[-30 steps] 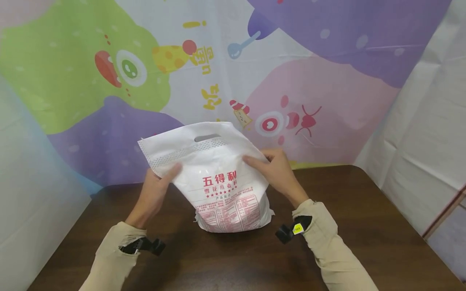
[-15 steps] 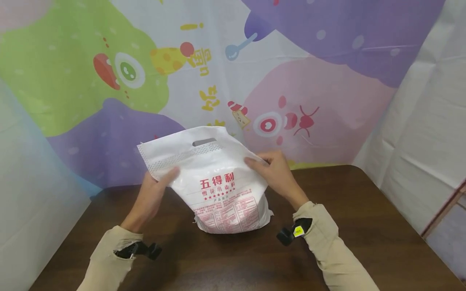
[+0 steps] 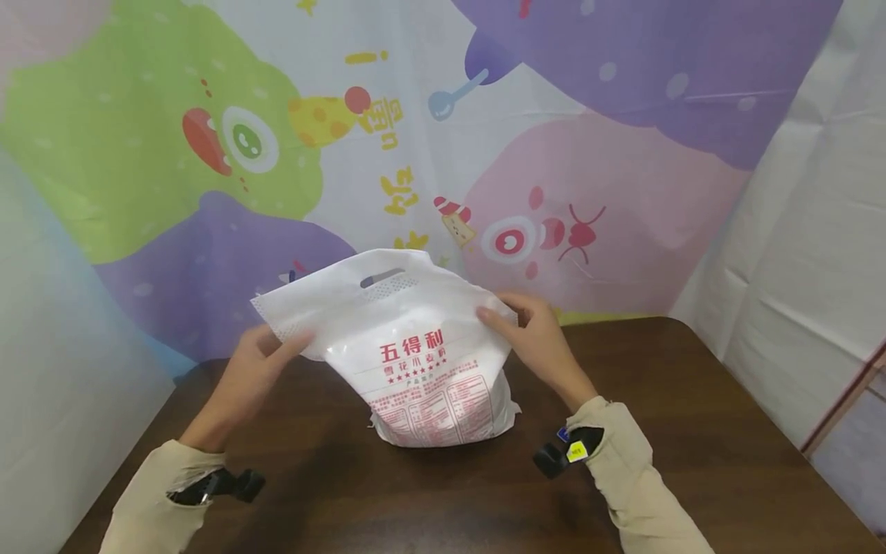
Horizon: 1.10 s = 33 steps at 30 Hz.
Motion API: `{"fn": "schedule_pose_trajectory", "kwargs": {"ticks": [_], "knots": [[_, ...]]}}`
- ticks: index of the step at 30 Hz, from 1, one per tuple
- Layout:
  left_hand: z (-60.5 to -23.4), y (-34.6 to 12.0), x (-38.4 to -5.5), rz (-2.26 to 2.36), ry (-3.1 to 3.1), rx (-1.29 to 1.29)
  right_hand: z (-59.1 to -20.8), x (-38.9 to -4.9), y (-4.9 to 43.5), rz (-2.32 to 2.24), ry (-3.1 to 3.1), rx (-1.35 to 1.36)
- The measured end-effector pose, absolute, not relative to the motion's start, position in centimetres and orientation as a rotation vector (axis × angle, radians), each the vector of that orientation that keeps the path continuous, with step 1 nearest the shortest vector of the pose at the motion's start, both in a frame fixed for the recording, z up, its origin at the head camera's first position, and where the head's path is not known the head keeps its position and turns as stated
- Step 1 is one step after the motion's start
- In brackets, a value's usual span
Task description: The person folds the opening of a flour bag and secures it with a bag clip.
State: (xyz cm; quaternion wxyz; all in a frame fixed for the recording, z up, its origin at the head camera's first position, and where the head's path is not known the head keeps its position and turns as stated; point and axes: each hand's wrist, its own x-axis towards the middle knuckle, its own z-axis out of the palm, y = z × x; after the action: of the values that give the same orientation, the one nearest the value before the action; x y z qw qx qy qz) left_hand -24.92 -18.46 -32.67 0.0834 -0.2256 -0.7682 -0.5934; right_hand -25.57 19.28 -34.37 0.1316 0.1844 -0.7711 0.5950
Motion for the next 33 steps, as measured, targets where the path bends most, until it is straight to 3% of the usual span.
{"fn": "schedule_pose_trajectory", "kwargs": {"ticks": [8,25,33], "knots": [[-29.1,-18.8,-23.8,-1.538,-2.211,-0.792,-34.4,-25.5,20.2,1.651,-2.282,0.499],[-24.6,-15.3,-22.5,-0.432,-2.163,-0.811,-35.0,-25.3,20.2,1.640,-2.289,0.537],[-22.6,-13.1,-23.2,-0.425,-2.263,-0.897,-35.1,-25.2,20.0,1.702,-2.262,0.594]]}}
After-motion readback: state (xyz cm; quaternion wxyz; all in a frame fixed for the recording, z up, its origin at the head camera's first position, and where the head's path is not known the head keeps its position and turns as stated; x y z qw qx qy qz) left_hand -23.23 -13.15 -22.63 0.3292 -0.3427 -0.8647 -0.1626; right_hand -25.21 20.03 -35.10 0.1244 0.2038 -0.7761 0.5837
